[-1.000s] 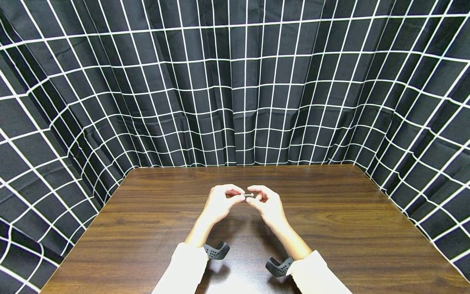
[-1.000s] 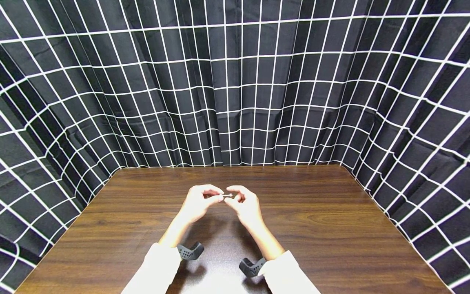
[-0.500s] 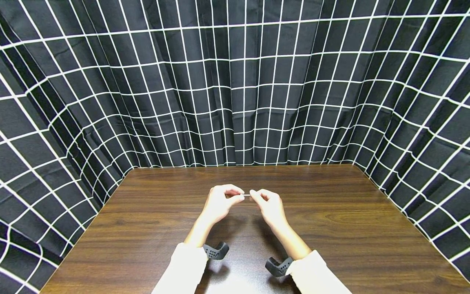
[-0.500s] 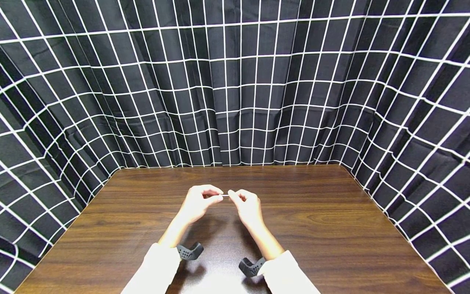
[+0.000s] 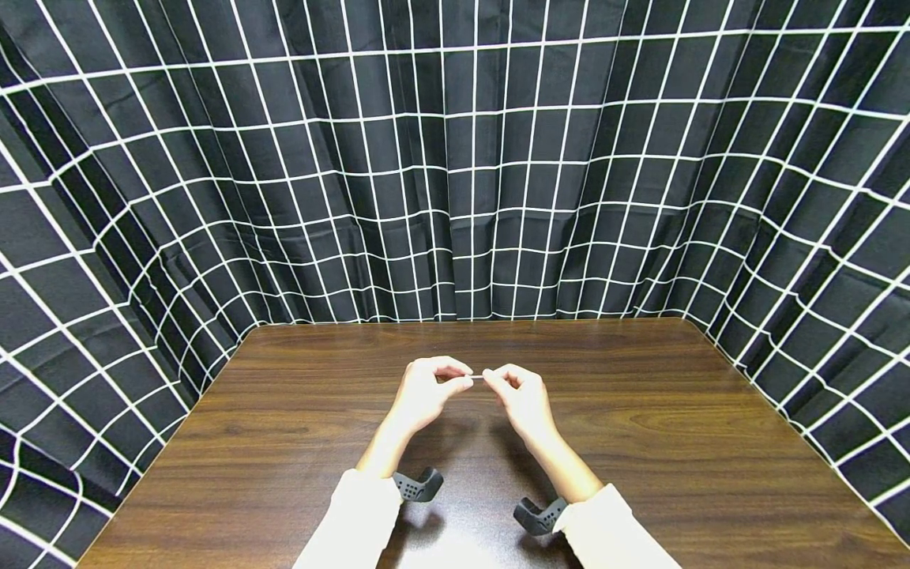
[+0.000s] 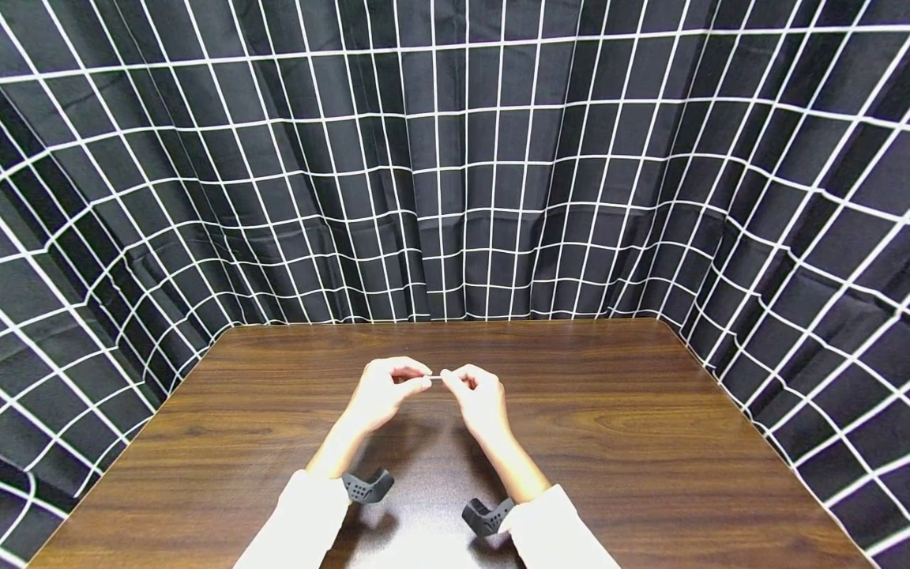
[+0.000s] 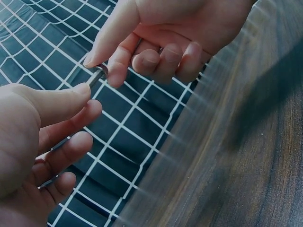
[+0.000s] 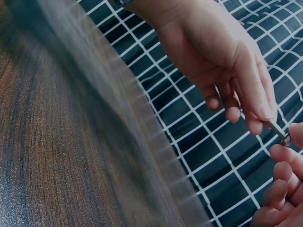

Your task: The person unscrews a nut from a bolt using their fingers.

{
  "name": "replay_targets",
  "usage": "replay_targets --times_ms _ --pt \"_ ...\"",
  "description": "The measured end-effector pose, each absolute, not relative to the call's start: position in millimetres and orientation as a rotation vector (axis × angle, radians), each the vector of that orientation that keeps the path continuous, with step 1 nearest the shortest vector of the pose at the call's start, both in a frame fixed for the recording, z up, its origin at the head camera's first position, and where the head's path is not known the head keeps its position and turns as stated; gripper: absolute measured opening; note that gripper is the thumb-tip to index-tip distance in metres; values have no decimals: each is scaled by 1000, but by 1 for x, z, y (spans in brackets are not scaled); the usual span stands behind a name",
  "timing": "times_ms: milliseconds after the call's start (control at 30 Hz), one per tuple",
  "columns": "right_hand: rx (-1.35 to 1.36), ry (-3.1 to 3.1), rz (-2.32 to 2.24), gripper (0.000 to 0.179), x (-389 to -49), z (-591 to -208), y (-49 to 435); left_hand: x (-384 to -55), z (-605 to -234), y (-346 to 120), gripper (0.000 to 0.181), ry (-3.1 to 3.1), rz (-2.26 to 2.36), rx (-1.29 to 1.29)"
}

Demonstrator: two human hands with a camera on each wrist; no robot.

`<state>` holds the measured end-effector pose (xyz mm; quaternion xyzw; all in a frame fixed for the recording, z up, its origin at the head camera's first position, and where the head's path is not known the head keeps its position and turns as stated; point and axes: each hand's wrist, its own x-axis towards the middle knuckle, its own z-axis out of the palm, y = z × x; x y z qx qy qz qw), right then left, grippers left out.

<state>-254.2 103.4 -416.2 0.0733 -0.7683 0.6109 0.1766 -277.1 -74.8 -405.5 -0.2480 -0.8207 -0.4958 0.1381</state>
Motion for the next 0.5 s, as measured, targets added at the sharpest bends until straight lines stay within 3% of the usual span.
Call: replay_targets --times_ms 267,500 --pt "229 -2129 1809 6 -254 -416 103 -276 -404 -75 12 -2379 -1439 -690" --pt "266 -2139 1873 9 -231 -383 99 -276 -403 -76 10 -2381 -1452 -677"
